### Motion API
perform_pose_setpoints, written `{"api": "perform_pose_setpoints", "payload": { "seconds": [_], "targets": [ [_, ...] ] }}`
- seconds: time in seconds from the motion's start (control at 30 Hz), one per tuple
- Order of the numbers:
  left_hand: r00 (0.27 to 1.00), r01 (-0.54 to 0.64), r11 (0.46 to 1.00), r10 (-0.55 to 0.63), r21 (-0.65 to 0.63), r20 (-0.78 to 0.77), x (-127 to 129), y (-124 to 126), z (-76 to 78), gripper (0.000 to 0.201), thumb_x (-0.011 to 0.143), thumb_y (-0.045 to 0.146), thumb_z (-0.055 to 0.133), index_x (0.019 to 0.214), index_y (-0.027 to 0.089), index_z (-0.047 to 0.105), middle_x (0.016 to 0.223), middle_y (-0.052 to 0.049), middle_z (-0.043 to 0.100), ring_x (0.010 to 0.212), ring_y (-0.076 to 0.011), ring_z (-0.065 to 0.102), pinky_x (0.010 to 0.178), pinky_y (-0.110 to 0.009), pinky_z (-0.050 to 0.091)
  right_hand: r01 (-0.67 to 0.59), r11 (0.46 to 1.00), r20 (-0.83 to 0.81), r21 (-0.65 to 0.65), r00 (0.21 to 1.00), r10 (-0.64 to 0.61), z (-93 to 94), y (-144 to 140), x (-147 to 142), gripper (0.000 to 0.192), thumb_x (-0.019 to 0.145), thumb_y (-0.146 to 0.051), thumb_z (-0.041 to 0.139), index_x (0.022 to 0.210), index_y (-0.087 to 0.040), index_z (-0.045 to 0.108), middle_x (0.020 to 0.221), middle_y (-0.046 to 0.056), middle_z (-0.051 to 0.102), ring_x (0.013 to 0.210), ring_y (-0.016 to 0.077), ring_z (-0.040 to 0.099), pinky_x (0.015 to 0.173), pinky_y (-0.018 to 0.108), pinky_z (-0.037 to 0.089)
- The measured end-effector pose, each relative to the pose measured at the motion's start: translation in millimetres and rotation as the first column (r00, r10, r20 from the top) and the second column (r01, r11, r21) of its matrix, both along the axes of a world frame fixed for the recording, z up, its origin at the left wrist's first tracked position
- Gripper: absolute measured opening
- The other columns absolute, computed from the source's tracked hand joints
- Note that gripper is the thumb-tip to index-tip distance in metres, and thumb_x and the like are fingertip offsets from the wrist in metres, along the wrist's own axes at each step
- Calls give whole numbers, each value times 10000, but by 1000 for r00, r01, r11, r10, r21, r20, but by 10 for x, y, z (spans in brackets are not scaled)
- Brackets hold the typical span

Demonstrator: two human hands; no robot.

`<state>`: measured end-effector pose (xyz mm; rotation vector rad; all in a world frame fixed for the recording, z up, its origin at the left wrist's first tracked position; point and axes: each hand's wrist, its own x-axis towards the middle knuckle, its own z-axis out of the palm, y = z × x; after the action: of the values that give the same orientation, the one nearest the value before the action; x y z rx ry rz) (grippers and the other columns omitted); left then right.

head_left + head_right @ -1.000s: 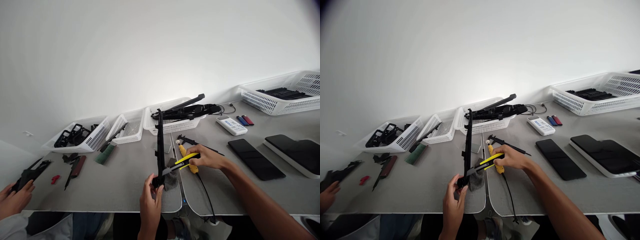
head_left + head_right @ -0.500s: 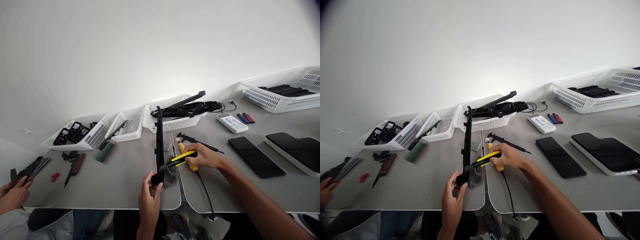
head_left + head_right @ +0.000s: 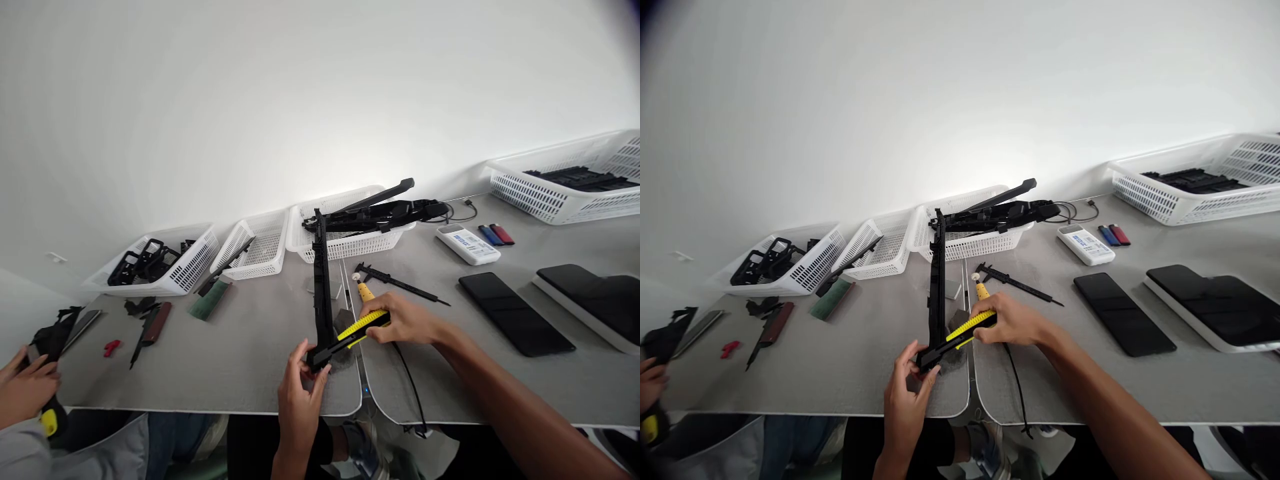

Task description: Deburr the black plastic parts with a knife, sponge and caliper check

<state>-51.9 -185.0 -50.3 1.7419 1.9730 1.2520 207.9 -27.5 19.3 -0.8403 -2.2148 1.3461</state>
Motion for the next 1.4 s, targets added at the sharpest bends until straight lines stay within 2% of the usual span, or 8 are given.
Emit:
{"api": "perform_pose_setpoints", "payload": {
  "seconds": [0.17, 0.33, 0.53, 0.7, 0.8, 1.03, 1.3, 1.4],
  "targets": [
    [1000, -20, 999, 20, 34, -9, -8, 5, -27, 532, 981, 545, 701, 1384, 202, 653, 1223, -140, 791, 798, -199, 752, 746, -330, 642, 40, 994, 8, 99, 999, -41, 10, -19, -30, 160, 796, -267, 683, 894, -178, 774, 740, -7, 653, 661, 136, 512, 613, 264, 371],
    [1000, -19, 998, 20, 56, -16, -9, 5, -43, 518, 969, 531, 720, 1368, 204, 668, 1198, -133, 795, 766, -190, 744, 739, -325, 638, 23, 997, -10, 80, 1000, -22, 50, -42, -16, 139, 788, -256, 685, 873, -176, 761, 745, -7, 647, 665, 135, 511, 619, 263, 371],
    [1000, 5, 999, -4, 32, -24, 14, -4, 28, 490, 1004, 500, 680, 1386, 196, 636, 1158, -118, 792, 750, -180, 700, 719, -309, 611, -24, 1000, -29, -2, 999, 24, 77, -49, 1, 151, 785, -257, 676, 873, -174, 767, 793, 8, 693, 712, 149, 559, 642, 259, 398],
    [999, -5, 1000, 6, 27, -33, 34, -3, 74, 474, 1014, 516, 657, 1361, 193, 648, 1172, -127, 790, 755, -184, 704, 728, -317, 609, 62, 997, -28, 38, 998, -61, 60, -26, 14, 167, 781, -294, 669, 851, -169, 754, 706, -4, 625, 647, 136, 495, 588, 261, 354],
    [999, 8, 999, -7, 31, -42, 35, -2, 92, 442, 1027, 491, 641, 1353, 193, 653, 1158, -127, 789, 760, -186, 705, 736, -321, 611, 34, 999, -18, 22, 999, -33, 57, -20, 32, 157, 768, -285, 673, 842, -171, 753, 735, 4, 647, 676, 147, 521, 609, 265, 373],
    [993, 90, 992, -83, 89, -79, 17, 12, 118, 336, 1086, 364, 527, 1328, 197, 691, 1217, -159, 770, 1074, -249, 757, 819, -333, 624, 89, 991, -73, -103, 993, -97, 18, 3, 87, 111, 775, -280, 658, 797, -178, 697, 676, -8, 604, 616, 139, 507, 571, 263, 385],
    [991, 121, 989, -115, 81, -75, 40, 24, 137, 310, 1076, 333, 560, 1320, 216, 713, 1210, -139, 764, 1080, -232, 754, 818, -308, 626, 145, 989, -61, 7, 988, -144, 35, 19, 97, 116, 799, -271, 639, 806, -178, 707, 703, -3, 597, 660, 150, 502, 608, 280, 377],
    [992, 109, 993, -105, 53, -68, 40, 22, 144, 321, 1078, 357, 549, 1312, 217, 720, 1222, -145, 759, 1092, -242, 751, 827, -322, 631, 177, 984, -75, 22, 982, -175, 27, 36, 118, 148, 826, -304, 647, 842, -177, 719, 767, 11, 644, 699, 163, 525, 635, 289, 391]
  ]
}}
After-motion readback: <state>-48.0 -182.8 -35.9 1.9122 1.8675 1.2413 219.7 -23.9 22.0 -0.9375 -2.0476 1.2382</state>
